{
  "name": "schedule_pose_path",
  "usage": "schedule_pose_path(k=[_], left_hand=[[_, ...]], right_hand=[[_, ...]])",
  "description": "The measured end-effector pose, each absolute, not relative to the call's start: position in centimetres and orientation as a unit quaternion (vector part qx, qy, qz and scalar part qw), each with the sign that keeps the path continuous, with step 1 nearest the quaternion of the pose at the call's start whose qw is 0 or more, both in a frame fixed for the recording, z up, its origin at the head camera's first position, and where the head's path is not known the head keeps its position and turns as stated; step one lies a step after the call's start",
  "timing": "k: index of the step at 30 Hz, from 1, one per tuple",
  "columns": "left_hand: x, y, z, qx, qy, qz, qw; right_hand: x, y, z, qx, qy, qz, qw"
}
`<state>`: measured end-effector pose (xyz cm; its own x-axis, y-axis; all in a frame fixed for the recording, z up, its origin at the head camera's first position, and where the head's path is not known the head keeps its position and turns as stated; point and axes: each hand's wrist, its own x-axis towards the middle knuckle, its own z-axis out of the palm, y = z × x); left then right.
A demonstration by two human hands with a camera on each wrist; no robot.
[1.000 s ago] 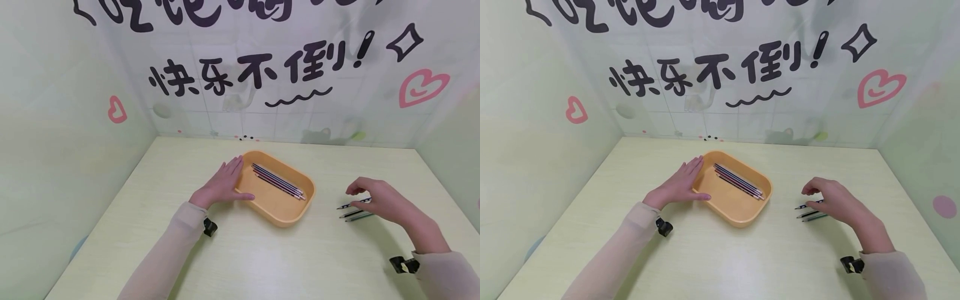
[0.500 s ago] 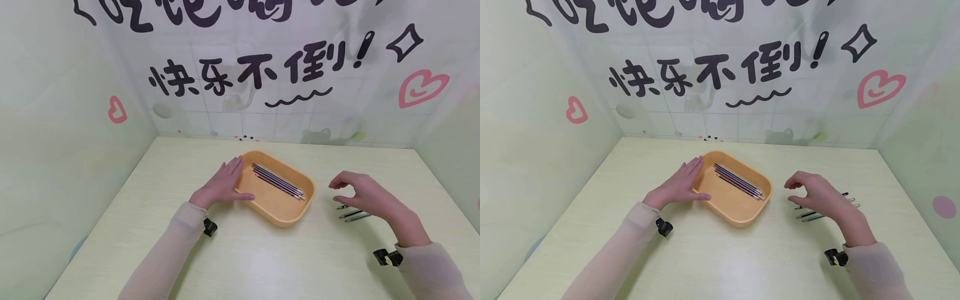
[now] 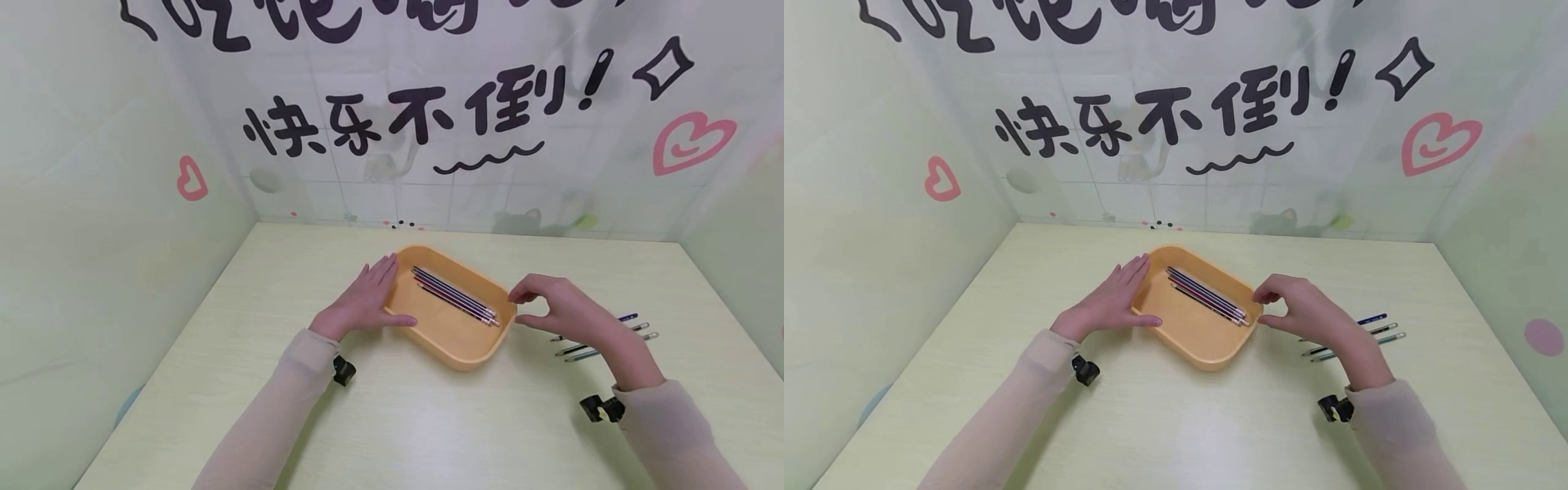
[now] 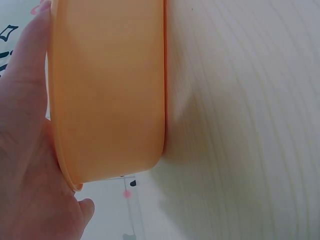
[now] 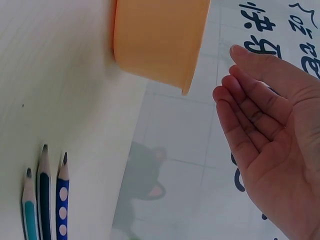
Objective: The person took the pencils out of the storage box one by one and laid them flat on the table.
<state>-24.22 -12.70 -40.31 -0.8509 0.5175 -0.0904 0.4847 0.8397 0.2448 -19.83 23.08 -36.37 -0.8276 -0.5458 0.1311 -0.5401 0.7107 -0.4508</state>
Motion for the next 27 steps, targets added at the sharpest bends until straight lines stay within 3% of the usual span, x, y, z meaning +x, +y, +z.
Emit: schedule_pose_path(k=[17, 27], left_hand=[[-24.3, -12.7, -40.3, 0.261, 0.957, 0.103, 0.080], [-24.2, -12.7, -40.3, 0.258, 0.957, 0.111, 0.078]], right_hand=[[-21.9, 18.2, -38.1, -0.301, 0.900, -0.312, 0.048], [-23.0, 16.0, -39.6, -0.313, 0.893, -0.321, 0.034]])
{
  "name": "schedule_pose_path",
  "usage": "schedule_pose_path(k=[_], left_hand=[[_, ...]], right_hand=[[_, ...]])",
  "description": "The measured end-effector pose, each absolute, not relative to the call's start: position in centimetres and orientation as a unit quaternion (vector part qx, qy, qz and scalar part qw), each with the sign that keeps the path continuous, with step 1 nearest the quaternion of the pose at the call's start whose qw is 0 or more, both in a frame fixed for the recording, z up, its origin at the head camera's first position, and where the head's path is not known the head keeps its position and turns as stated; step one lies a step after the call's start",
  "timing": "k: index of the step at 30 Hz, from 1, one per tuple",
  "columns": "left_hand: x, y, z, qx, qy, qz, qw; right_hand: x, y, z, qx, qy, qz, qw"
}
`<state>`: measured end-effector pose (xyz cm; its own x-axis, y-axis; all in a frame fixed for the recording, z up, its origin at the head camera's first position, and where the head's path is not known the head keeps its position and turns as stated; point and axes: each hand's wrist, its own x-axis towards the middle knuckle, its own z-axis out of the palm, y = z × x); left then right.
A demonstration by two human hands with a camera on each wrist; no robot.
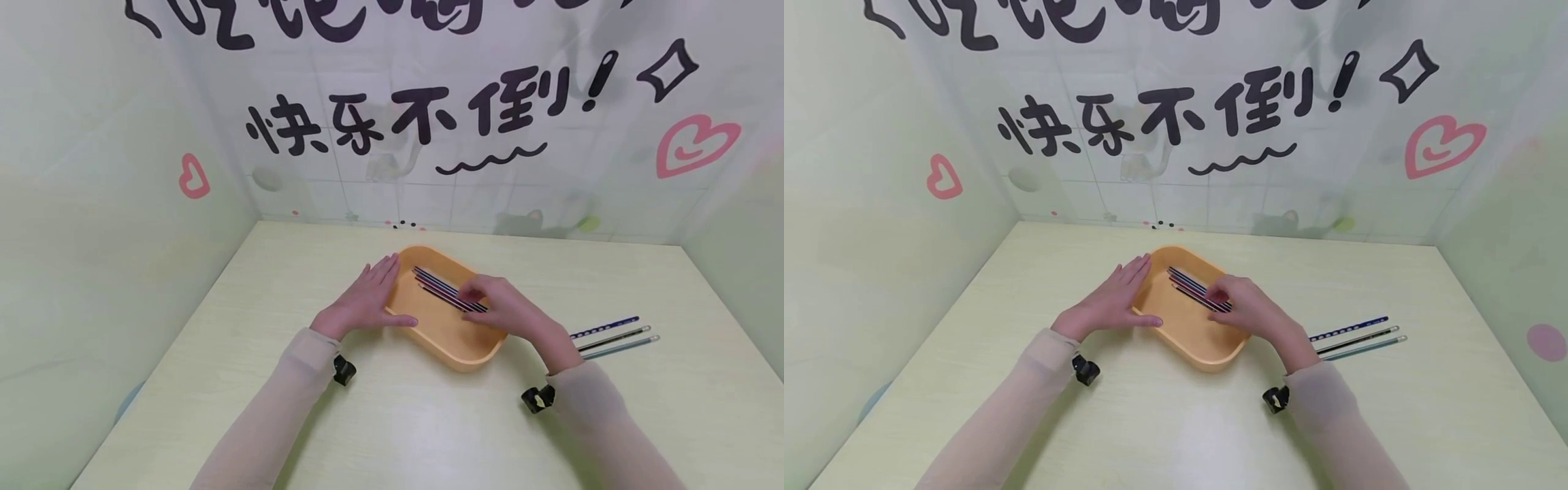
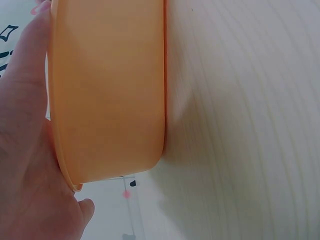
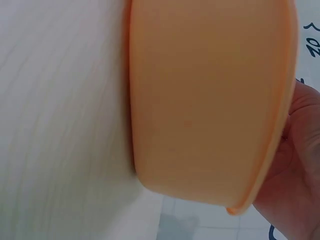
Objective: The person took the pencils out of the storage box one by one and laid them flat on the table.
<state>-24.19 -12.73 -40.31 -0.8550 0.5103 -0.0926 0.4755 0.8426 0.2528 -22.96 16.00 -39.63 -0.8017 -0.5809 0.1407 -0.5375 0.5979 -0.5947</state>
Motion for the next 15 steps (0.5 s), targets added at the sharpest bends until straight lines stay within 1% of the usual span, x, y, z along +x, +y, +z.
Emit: schedule_pose_path(k=[8, 11, 15], left_hand=[[-24.0, -12.8, -40.4, 0.260, 0.956, 0.112, 0.078], [-24.0, -12.8, -40.4, 0.262, 0.956, 0.113, 0.075], [-24.0, -12.8, -40.3, 0.261, 0.956, 0.112, 0.075]], right_hand=[[-23.8, 14.5, -40.9, -0.301, 0.907, -0.295, 0.007], [-24.0, 14.1, -41.0, -0.279, 0.918, -0.282, 0.018], [-24.4, 13.5, -41.0, -0.241, 0.931, -0.271, 0.049]])
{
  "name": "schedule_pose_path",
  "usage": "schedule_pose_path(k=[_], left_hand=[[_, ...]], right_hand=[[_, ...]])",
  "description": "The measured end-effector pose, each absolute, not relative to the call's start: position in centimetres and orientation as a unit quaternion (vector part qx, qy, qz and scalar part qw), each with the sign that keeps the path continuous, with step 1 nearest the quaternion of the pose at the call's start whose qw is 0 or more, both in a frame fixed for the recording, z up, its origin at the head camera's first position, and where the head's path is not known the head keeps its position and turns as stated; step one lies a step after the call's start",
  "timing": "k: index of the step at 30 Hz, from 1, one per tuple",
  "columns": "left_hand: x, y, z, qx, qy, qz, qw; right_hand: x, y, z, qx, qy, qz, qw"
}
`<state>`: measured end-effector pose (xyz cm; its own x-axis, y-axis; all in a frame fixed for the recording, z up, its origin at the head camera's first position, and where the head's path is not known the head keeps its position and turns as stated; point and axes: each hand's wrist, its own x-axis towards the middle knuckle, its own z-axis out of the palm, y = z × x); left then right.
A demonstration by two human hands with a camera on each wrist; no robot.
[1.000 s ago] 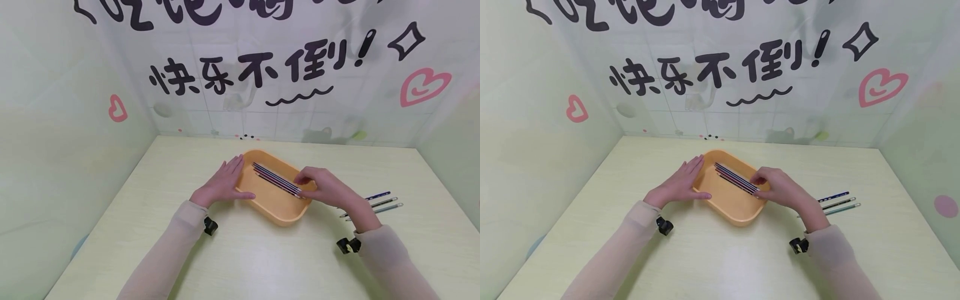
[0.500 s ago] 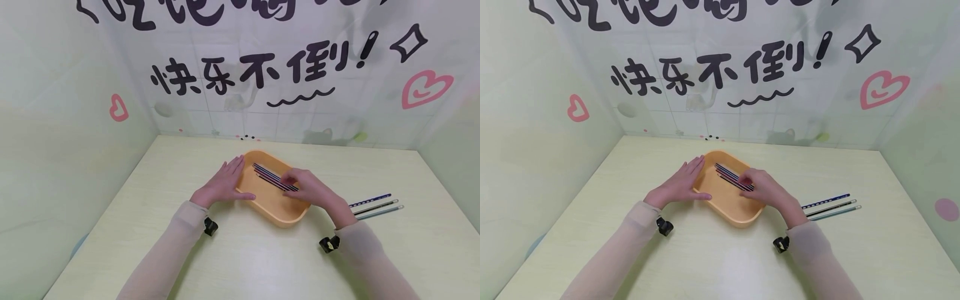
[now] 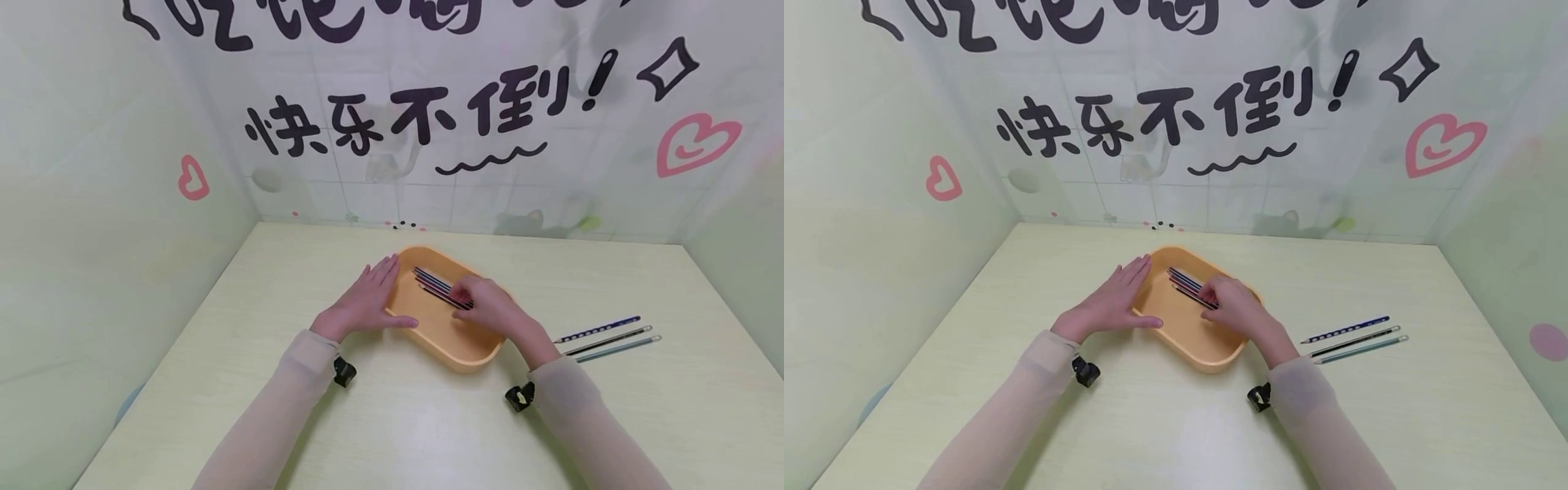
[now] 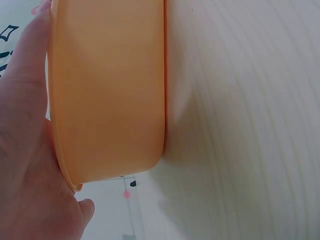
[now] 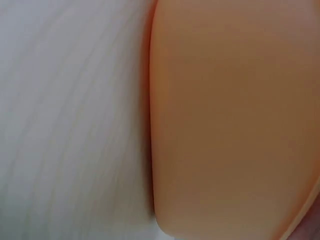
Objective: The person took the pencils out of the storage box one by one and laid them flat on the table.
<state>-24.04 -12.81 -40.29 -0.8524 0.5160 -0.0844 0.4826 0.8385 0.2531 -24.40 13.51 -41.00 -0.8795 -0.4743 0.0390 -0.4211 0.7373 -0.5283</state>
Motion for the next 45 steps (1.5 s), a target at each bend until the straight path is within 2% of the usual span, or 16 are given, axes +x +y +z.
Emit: schedule_pose_path(k=[13, 27, 35, 45], left_hand=[[-24.3, -12.8, -40.4, 0.263, 0.956, 0.107, 0.073], [-24.3, -12.8, -40.6, 0.266, 0.956, 0.105, 0.070], [-24.4, -12.9, -40.6, 0.263, 0.957, 0.103, 0.066], [-24.3, -12.8, -40.4, 0.262, 0.956, 0.115, 0.072]], right_hand=[[-25.1, 12.0, -40.9, -0.183, 0.950, -0.231, 0.101], [-25.1, 11.3, -41.4, -0.195, 0.960, -0.187, 0.074], [-25.1, 10.9, -41.2, -0.173, 0.963, -0.181, 0.096], [-25.0, 11.3, -41.2, -0.202, 0.942, -0.243, 0.115]])
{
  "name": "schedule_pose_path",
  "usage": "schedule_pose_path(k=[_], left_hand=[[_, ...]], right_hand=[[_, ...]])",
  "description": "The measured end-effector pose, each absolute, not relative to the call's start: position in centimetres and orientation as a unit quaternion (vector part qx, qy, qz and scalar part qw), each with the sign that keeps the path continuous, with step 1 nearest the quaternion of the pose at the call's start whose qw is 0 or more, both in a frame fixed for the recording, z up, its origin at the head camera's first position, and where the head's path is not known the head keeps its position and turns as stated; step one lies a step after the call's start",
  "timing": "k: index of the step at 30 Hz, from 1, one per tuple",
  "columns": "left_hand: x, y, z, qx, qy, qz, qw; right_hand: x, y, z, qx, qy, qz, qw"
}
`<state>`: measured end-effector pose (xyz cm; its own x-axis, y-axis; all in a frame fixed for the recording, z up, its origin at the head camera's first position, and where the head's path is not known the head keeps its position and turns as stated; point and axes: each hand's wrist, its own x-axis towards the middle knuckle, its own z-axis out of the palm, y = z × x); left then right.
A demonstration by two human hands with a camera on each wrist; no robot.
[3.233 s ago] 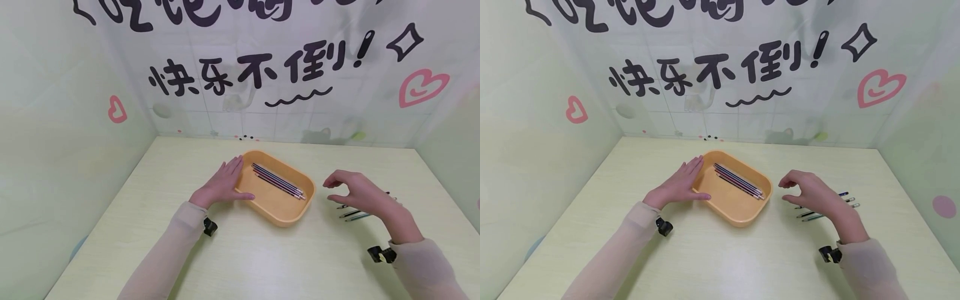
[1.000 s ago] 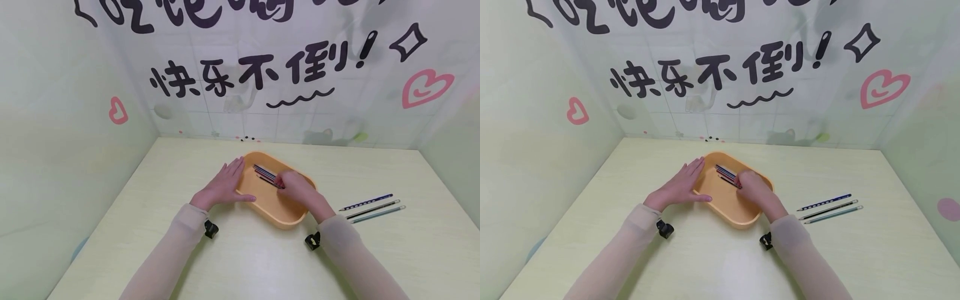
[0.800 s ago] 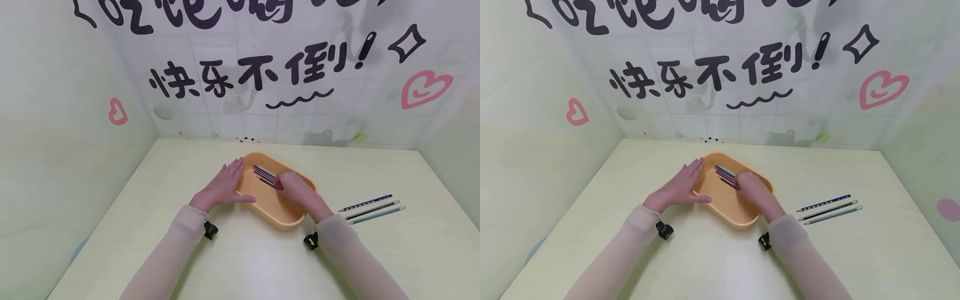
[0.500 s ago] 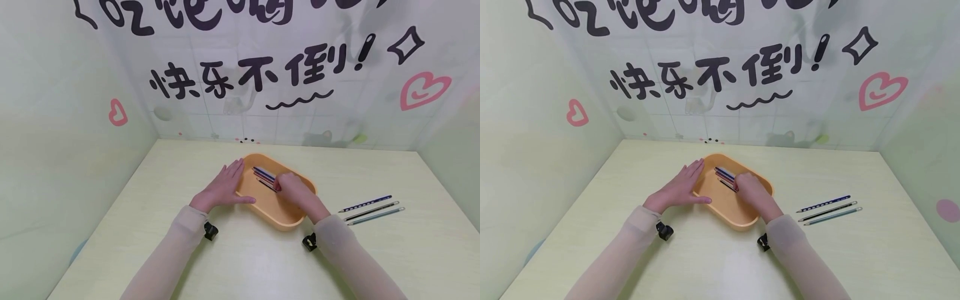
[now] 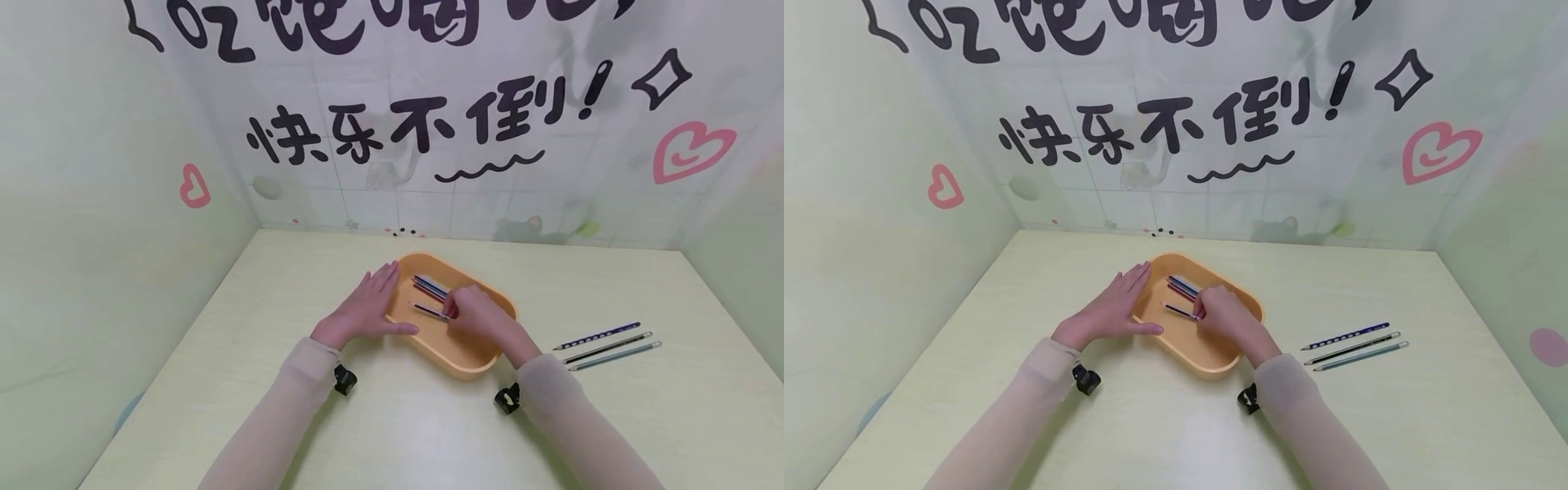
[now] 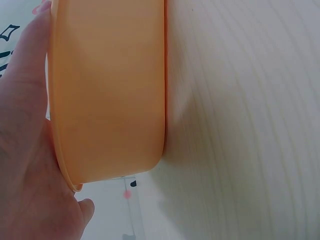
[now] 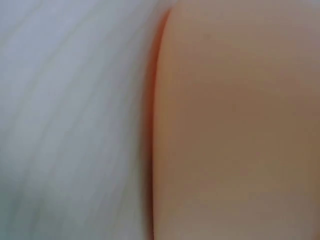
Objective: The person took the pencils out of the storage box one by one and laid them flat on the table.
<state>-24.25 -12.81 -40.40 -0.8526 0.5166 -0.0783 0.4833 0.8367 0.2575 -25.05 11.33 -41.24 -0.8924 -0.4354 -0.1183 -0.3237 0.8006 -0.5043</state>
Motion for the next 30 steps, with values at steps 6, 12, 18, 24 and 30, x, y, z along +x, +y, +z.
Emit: schedule_pose_path(k=[6, 12, 18, 24, 30], left_hand=[[-24.1, -12.9, -40.5, 0.263, 0.955, 0.116, 0.073], [-24.1, -12.9, -40.5, 0.263, 0.955, 0.118, 0.072], [-24.2, -12.8, -40.4, 0.264, 0.955, 0.120, 0.069], [-24.2, -12.8, -40.2, 0.262, 0.956, 0.116, 0.070], [-24.2, -12.8, -40.2, 0.259, 0.956, 0.120, 0.072]], right_hand=[[-24.8, 11.9, -41.1, -0.237, 0.923, -0.284, 0.105], [-24.2, 12.6, -40.2, -0.262, 0.900, -0.332, 0.108], [-23.5, 13.2, -38.7, -0.290, 0.866, -0.396, 0.097], [-22.3, 14.0, -36.9, -0.316, 0.835, -0.445, 0.066], [-20.7, 15.3, -34.9, -0.330, 0.821, -0.464, 0.037]])
